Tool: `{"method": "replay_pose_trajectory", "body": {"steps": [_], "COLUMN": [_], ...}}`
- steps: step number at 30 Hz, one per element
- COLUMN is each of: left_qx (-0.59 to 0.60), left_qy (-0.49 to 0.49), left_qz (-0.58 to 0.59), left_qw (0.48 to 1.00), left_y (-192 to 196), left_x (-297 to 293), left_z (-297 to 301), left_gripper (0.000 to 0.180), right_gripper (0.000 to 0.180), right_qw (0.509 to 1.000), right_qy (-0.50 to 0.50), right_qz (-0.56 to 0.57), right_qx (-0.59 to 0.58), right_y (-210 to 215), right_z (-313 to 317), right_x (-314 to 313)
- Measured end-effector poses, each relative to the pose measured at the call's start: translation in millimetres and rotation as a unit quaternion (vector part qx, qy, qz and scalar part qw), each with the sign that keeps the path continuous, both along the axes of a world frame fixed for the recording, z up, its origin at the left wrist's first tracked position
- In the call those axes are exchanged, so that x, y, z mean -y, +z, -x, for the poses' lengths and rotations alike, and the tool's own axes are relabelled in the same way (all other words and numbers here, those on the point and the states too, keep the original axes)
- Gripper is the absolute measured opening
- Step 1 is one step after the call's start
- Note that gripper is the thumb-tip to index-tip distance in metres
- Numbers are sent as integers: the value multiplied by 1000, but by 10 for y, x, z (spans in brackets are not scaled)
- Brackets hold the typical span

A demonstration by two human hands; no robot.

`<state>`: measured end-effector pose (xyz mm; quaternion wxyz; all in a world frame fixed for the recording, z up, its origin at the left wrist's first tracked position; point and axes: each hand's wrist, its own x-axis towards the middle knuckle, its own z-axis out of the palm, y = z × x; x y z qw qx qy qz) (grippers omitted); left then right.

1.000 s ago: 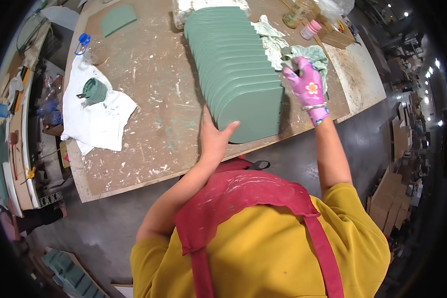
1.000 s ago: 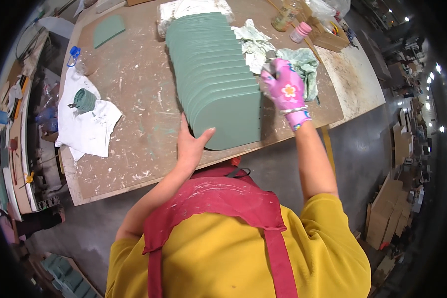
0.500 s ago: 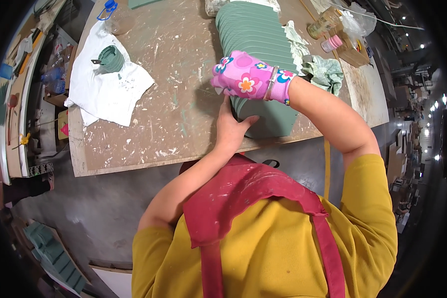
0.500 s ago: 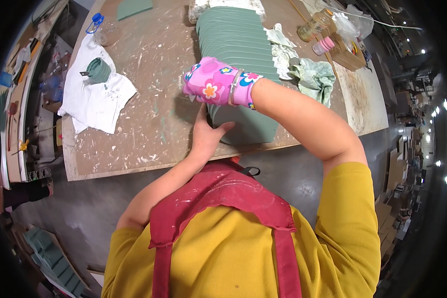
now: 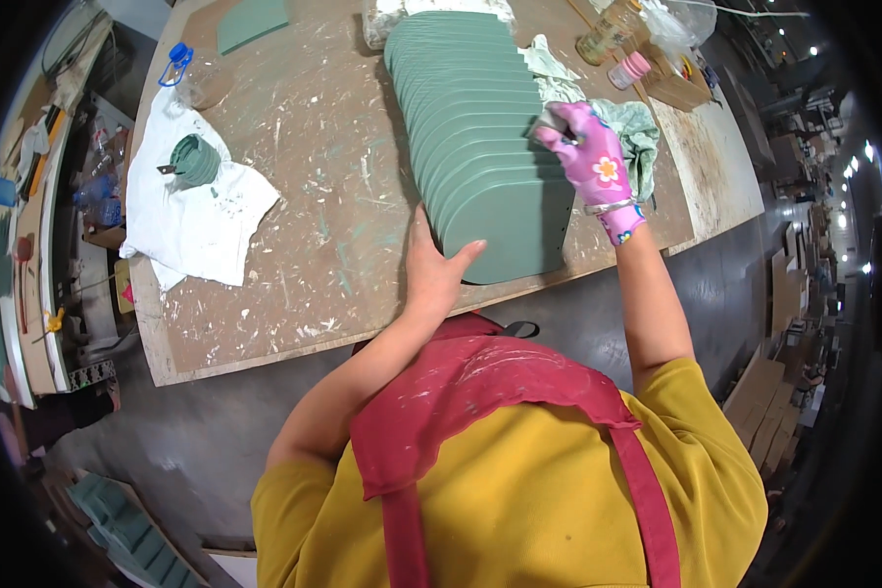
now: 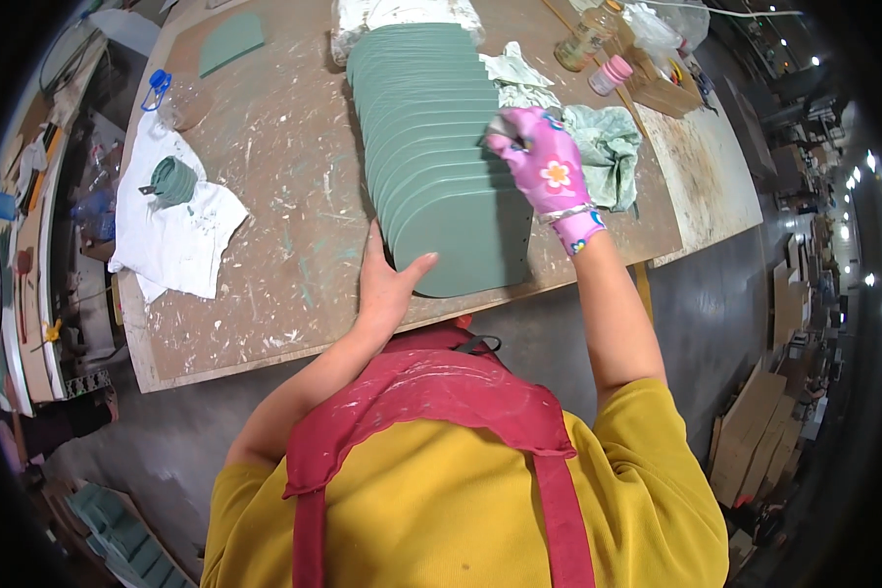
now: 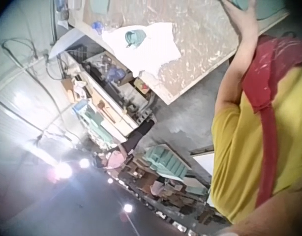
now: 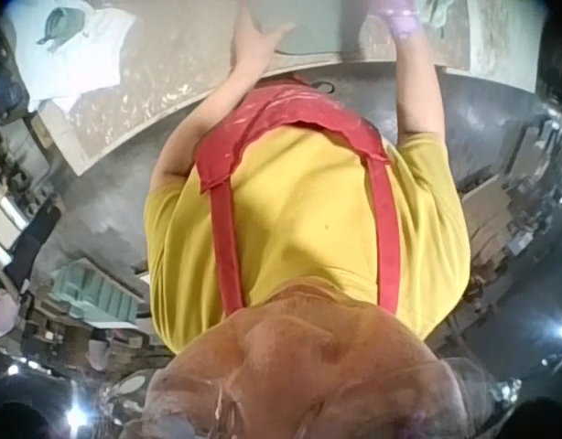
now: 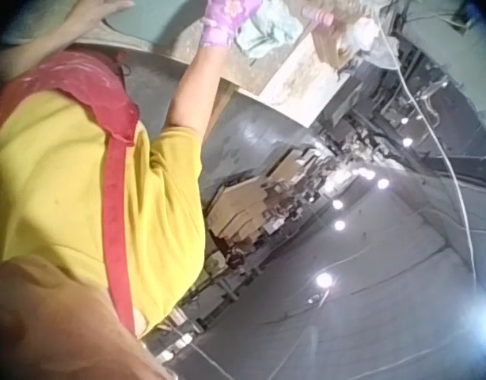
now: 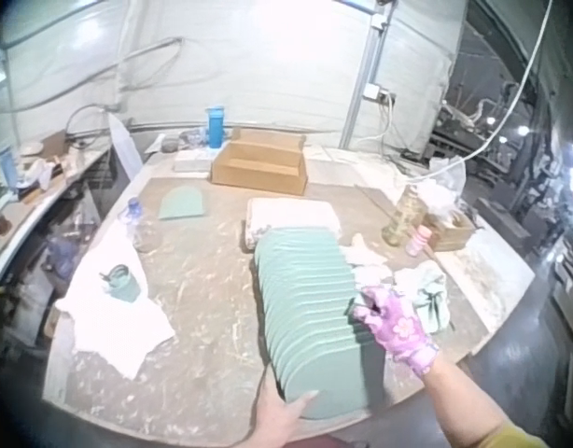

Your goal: The person applies green paint to the edges of curved wooden components using a brush and then wipes the surfaces with a cloth.

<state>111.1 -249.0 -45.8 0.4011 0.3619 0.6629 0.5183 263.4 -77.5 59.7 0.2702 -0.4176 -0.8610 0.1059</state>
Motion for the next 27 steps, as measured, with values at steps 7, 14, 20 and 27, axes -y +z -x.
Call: {"method": "replay_pose_trajectory", "body": {"steps": [7,14,20,27], "left_qx": [12,8,-29,0], "left_qy": [-2,16,3,-22], "left_qz": [-30,-52,-19,-8], "left_qw": [999,998,999,1000], "left_y": [-19,-17,11,-5], "left_x": [-11,-12,-3,-18], "left_z": [-9,-18,4,4], "left_gripper": [91,88,87,96], "right_gripper": [29,21,23,36], "right_qw": [998,899,914,997], "right_qy": [-63,349,327,-14], "right_qz": [-6,-102,-76,16], "right_qx": [25,242,226,80], "right_y": [241,35,-43,80], "right_z": [8,1150,1114,400], "right_x": [22,347,21,18]}}
